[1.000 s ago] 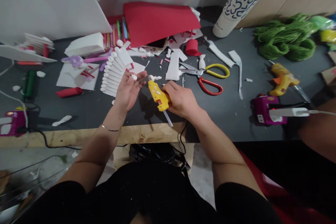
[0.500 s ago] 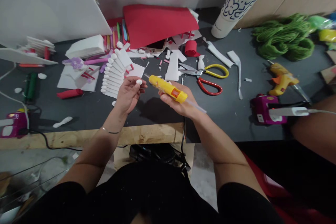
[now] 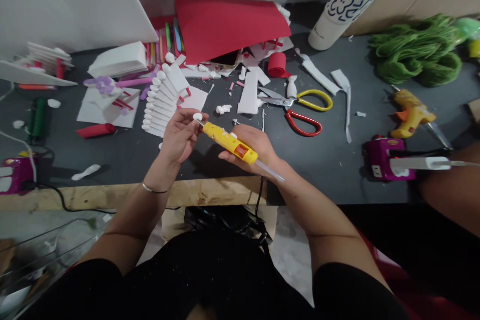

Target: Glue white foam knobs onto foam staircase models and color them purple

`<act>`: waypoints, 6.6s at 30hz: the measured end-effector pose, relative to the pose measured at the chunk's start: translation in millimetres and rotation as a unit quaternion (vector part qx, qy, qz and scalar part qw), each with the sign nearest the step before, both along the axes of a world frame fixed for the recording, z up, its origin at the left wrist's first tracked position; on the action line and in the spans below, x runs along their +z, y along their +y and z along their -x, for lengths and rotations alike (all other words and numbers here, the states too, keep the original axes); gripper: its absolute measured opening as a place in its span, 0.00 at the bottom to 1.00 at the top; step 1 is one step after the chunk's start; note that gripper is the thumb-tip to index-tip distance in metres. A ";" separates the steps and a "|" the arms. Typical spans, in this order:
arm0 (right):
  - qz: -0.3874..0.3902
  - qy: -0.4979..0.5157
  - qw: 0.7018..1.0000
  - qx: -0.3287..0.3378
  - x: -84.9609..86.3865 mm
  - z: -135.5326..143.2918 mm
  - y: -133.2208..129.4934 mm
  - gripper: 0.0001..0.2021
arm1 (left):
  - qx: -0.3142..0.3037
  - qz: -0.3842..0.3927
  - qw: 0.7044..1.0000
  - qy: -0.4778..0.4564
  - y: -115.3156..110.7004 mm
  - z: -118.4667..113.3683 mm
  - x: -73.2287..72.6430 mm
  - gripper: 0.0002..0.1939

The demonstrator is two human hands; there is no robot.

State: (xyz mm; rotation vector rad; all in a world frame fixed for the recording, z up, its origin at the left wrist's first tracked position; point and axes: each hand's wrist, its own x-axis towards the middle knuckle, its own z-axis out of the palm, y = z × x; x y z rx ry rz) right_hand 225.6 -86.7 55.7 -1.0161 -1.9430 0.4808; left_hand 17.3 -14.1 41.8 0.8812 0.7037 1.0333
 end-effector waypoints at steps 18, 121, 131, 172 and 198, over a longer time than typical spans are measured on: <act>-0.040 -0.018 0.999 -0.029 1.9 4.3 1.4 0.22 | -0.001 -0.031 0.999 0.029 -1.6 2.1 2.3 0.20; 0.132 -0.174 0.976 0.007 -44.6 23.0 -3.6 0.25 | 0.163 -0.237 0.909 0.303 71.2 68.7 31.0 0.17; 0.114 -0.170 0.979 0.021 -48.8 28.1 0.3 0.24 | 0.112 -0.391 0.738 0.539 110.1 64.8 33.3 0.06; 0.430 0.179 0.880 -0.098 16.1 48.9 124.8 0.12 | 0.039 -0.389 0.792 0.469 97.0 26.8 44.1 0.06; 0.381 0.180 0.902 -0.099 7.8 53.5 130.5 0.14 | 0.034 -0.404 0.762 0.505 102.4 18.7 34.8 0.03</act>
